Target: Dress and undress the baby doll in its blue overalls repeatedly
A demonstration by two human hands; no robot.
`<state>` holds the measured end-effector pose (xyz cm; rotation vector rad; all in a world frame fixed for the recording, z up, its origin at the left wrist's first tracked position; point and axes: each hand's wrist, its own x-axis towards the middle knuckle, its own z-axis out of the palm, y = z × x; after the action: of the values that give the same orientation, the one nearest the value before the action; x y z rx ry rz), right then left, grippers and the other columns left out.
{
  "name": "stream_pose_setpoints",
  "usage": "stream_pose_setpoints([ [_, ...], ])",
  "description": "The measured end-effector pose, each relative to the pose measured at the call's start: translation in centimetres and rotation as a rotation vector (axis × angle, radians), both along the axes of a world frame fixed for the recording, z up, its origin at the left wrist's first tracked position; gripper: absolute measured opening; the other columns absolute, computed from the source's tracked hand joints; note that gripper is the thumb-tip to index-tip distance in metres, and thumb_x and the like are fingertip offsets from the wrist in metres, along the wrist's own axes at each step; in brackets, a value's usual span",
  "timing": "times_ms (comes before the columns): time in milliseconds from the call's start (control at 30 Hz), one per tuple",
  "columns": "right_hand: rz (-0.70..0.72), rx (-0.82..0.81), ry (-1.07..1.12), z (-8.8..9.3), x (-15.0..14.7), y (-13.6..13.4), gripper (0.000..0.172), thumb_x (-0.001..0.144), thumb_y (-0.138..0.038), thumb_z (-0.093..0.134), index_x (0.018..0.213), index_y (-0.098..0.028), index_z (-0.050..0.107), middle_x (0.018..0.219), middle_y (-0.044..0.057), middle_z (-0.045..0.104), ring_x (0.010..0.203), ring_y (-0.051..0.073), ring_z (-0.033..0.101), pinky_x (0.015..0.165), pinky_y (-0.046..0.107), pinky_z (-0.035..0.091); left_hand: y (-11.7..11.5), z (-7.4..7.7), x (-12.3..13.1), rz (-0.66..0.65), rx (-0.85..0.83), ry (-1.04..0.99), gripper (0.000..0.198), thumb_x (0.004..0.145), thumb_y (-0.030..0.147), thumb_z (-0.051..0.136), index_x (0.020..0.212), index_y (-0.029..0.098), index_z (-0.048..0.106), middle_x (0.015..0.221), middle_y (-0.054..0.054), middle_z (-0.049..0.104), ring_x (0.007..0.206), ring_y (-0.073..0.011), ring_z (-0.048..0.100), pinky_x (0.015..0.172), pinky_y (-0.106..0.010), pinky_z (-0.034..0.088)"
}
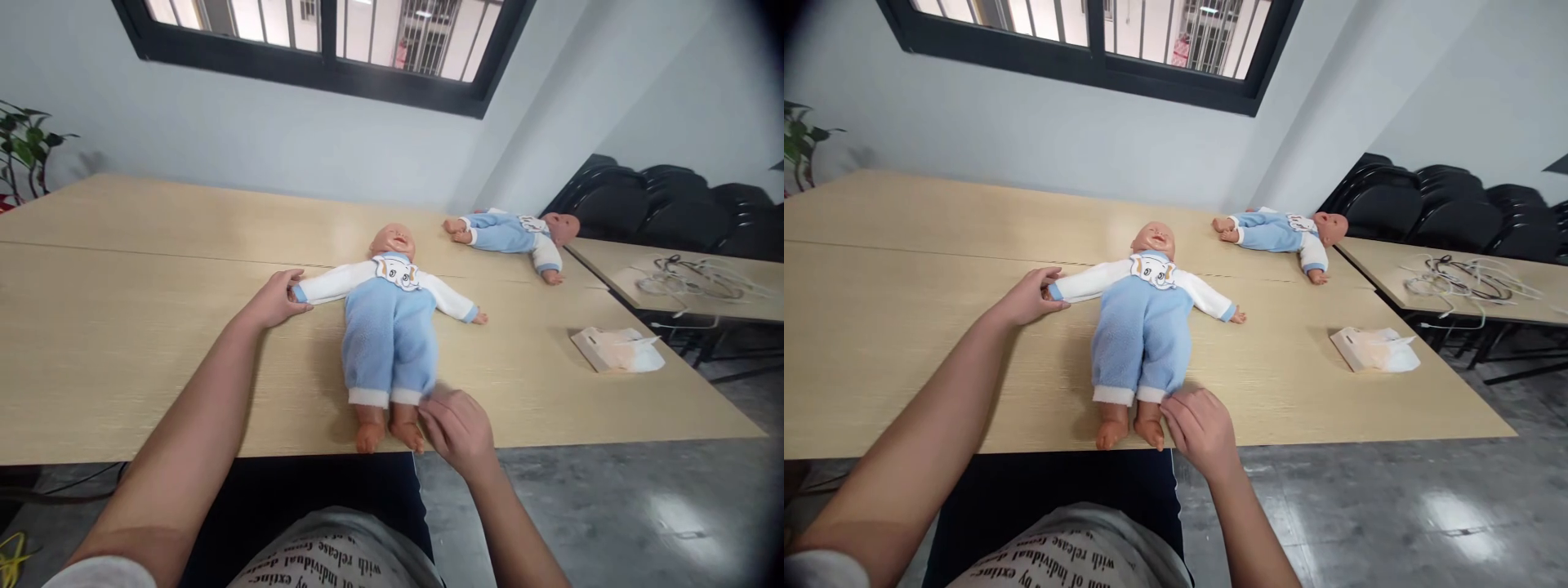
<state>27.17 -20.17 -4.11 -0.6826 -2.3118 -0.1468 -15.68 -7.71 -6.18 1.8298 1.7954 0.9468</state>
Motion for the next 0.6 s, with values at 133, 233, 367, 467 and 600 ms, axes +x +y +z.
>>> stream_pose_setpoints([
  [133,-0.02,-0.043,-0.027,0.1,-0.1,-0.3,0.015,0.092,-0.012,0.069,0.105,-0.016,0.062,0.088,0.007,0.071,0.078,0.02,0.059,0.07,0.034,0.048,-0.2,0.1,-0.7,-0.014,-0.017,-0.086,0.078,0.067,0.041,0.083,0.134,0.017,0.053,0.124,-0.012,0.064,0.091,-0.0213,0.066,0.08,-0.035,0.055],
  [233,-0.066,-0.025,-0.04,0.0,-0.2,-0.3,0.013,0.093,-0.013,0.068,0.104,-0.016,0.062,0.089,0.007,0.071,0.079,0.02,0.059,0.071,0.035,0.048,-0.3,0.5,0.0,0.021,-0.043,-0.047,0.057,0.069,0.038,0.079,0.118,0.018,0.057,0.095,-0.004,0.067,0.079,-0.0199,0.064,0.069,-0.032,0.05],
  [367,-0.001,-0.026,-0.024,-0.4,0.0,-0.3,0.01,0.096,-0.01,0.06,0.104,-0.016,0.06,0.088,0.008,0.069,0.078,0.02,0.059,0.07,0.035,0.048,-0.3,0.7,1.2,0.095,-0.048,-0.025,0.05,0.069,0.034,0.078,0.111,0.021,0.054,0.088,-0.001,0.066,0.076,-0.0202,0.064,0.065,-0.031,0.047],
  [467,0.087,-0.08,-0.031,-0.4,0.1,-0.5,0.01,0.097,-0.01,0.058,0.105,-0.016,0.06,0.088,0.007,0.069,0.079,0.02,0.06,0.071,0.035,0.049,-0.2,0.6,1.8,0.118,-0.031,-0.011,0.051,0.069,0.034,0.077,0.113,0.021,0.054,0.09,-0.001,0.067,0.076,-0.0197,0.064,0.066,-0.031,0.047],
  [600,0.098,-0.125,-0.063,0.1,-0.3,-0.5,0.011,0.097,-0.01,0.058,0.103,-0.018,0.059,0.085,0.005,0.067,0.077,0.019,0.059,0.071,0.035,0.05,-0.2,0.6,2.2,0.139,-0.037,0.03,0.051,0.071,0.04,0.078,0.114,0.022,0.057,0.098,-0.002,0.071,0.079,-0.0198,0.065,0.07,-0.031,0.047],
])
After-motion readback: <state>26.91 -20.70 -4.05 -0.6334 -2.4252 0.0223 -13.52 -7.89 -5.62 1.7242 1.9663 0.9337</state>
